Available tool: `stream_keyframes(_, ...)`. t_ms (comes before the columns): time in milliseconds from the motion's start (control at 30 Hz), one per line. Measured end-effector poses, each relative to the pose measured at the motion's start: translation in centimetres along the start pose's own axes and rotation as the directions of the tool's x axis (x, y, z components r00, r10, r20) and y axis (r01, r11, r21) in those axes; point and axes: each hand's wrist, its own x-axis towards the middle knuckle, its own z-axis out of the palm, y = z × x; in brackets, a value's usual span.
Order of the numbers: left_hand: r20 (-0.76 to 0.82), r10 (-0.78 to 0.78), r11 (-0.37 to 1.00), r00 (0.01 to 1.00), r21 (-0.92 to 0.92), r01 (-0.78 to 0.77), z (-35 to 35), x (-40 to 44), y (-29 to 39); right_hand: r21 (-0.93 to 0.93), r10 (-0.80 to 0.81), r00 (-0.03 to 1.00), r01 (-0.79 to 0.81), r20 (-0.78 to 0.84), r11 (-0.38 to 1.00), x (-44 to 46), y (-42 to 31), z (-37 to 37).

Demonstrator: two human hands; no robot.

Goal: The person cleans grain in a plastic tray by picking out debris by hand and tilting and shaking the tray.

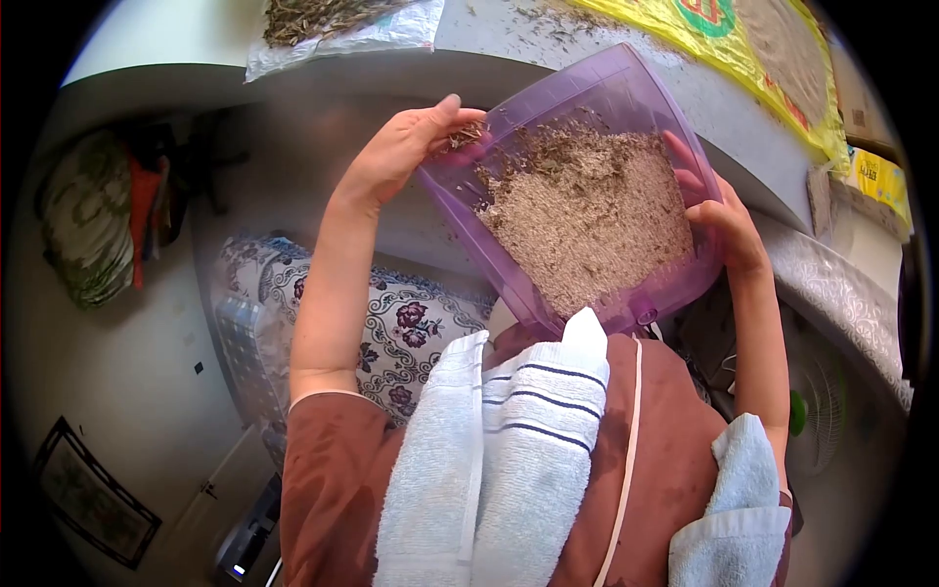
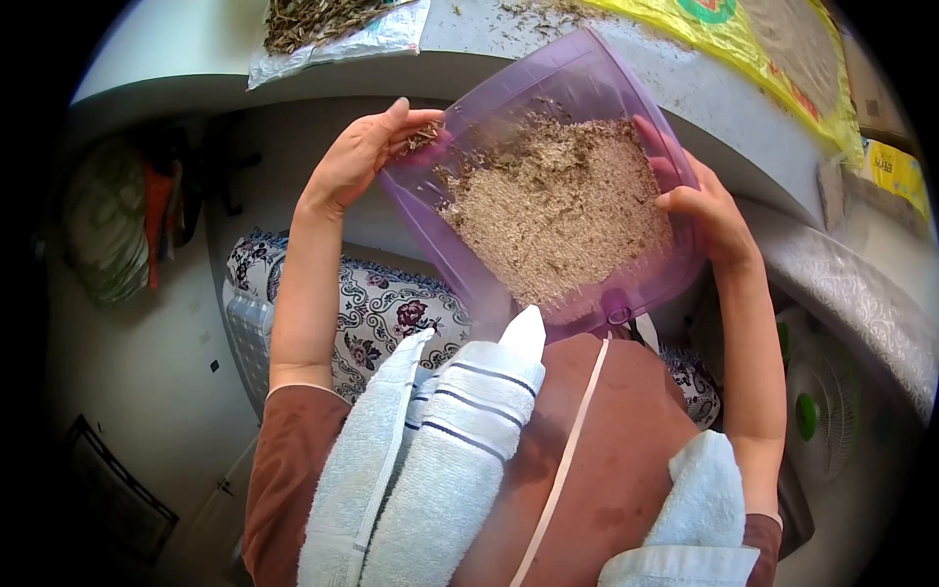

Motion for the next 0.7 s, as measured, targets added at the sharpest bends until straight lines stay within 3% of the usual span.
stream_keyframes(33, 0.010, 0.018, 1.000, 1.000, 0.022, -0.018, 0.0, 0.0, -0.2, 0.010, 0.001, 1.000, -0.001, -0.013, 1.000, 0.0, 0.1, 0.1)
stream_keyframes(133, -0.038, 0.030, 0.948, 0.999, 0.319, -0.016, 0.9, 0.0, -0.3, -0.035, -0.010, 1.000, 0.009, -0.024, 0.999, 0.1, 0.5, -0.5)
stream_keyframes(267, -0.214, -0.011, 0.975, 0.977, 0.216, 0.058, -0.6, 0.8, -1.4, -0.058, -0.014, 0.999, 0.012, -0.035, 0.998, 0.0, 0.1, -0.5)
stream_keyframes(300, -0.360, 0.112, 0.908, 0.926, 0.416, 0.051, -1.4, 1.0, -2.5, -0.052, -0.015, 0.999, 0.013, -0.033, 0.999, 0.0, 0.1, -0.5)
stream_keyframes(400, -0.349, 0.294, 0.753, 0.890, 0.658, 0.009, -2.8, 0.1, -3.8, -0.026, -0.011, 0.999, 0.010, -0.044, 1.000, -0.3, 0.2, -0.4)
stream_keyframes(433, -0.279, 0.186, 0.880, 0.942, 0.474, -0.033, -1.2, -1.1, -2.0, -0.014, -0.013, 0.998, 0.012, -0.054, 1.000, -0.3, 0.1, -0.1)
stream_keyframes(567, -0.087, -0.053, 0.965, 0.995, 0.253, 0.073, -0.2, -1.7, -1.1, -0.051, -0.013, 0.999, 0.012, -0.029, 0.999, -0.4, 0.0, -0.6)
stream_keyframes(667, -0.351, -0.004, 0.983, 0.936, 0.173, 0.069, -1.1, -0.1, -1.7, -0.040, 0.044, 0.999, -0.045, -0.025, 0.998, -0.6, -0.4, -0.7)
stream_keyframes(700, -0.427, 0.146, 0.960, 0.893, 0.280, -0.024, -0.2, 0.2, -1.7, -0.087, -0.017, 0.998, 0.012, -0.056, 0.996, -0.6, -0.8, -0.4)
